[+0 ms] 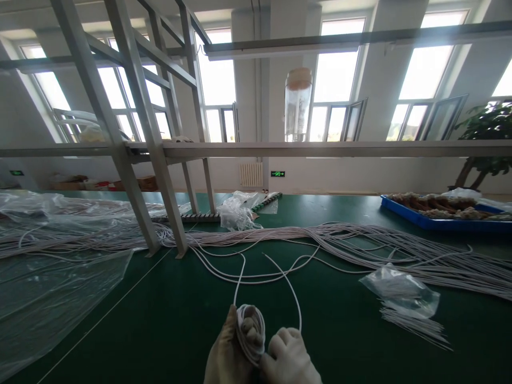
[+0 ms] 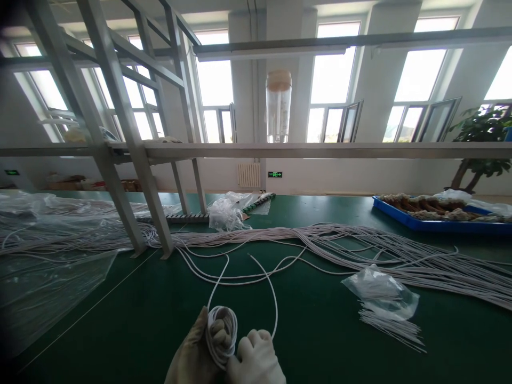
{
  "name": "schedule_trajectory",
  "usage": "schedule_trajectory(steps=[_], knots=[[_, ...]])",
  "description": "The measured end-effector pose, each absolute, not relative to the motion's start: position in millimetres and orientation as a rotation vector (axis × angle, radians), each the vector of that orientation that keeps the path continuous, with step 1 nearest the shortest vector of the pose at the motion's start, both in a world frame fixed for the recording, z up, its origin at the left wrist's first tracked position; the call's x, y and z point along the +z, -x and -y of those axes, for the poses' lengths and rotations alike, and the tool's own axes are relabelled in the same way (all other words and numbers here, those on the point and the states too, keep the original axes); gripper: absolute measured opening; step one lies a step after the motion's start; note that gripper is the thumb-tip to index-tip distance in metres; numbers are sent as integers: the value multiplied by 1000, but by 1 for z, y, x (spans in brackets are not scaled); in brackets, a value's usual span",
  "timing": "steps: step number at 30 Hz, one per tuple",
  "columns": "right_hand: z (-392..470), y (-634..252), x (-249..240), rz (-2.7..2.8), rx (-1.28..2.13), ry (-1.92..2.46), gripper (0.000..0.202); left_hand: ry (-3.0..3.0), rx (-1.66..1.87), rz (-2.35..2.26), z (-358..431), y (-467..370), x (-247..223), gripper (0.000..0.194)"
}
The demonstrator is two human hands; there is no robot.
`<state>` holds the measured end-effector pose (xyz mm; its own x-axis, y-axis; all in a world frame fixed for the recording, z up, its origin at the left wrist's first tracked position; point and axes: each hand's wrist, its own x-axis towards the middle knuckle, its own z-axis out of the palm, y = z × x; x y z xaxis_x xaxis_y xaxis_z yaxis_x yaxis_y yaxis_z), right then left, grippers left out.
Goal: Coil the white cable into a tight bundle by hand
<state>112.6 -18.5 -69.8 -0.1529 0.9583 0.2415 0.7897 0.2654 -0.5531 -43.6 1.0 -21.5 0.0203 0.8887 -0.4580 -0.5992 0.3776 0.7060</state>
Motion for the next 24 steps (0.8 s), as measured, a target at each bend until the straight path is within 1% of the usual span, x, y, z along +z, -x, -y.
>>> schedule_trajectory(steps=[3, 5, 6, 8, 11, 14, 16, 18, 22, 24], knots=[[24, -127, -66, 2031, 269, 1671, 9, -305, 1183, -964, -5, 26, -22, 31], [27, -137, -59, 2114, 206, 1638, 18, -286, 1168, -943, -5, 17, -24, 34], [29, -142, -54, 2114, 235, 1603, 23, -282, 1159, -936, -4, 14, -25, 34], [32, -148, -45, 1993, 403, 1550, 33, -283, 1135, -934, -1, 11, -27, 34], [35, -150, -37, 1765, 665, 1430, 34, -297, 1090, -936, 6, 11, -31, 32], [36, -148, -42, 1580, 762, 1387, 35, -327, 1046, -941, 12, 10, -35, 20], [35, -147, -50, 1451, 826, 1388, 42, -348, 1020, -951, 15, 5, -38, 19], [33, -150, -57, 1354, 930, 1400, 49, -357, 1034, -954, 18, -1, -42, 25], [27, -156, -59, 1289, 1133, 1436, 49, -384, 1142, -946, 20, -9, -53, 44], [26, -155, -54, 1248, 1169, 1414, 57, -439, 1149, -971, 19, -9, -56, 51]])
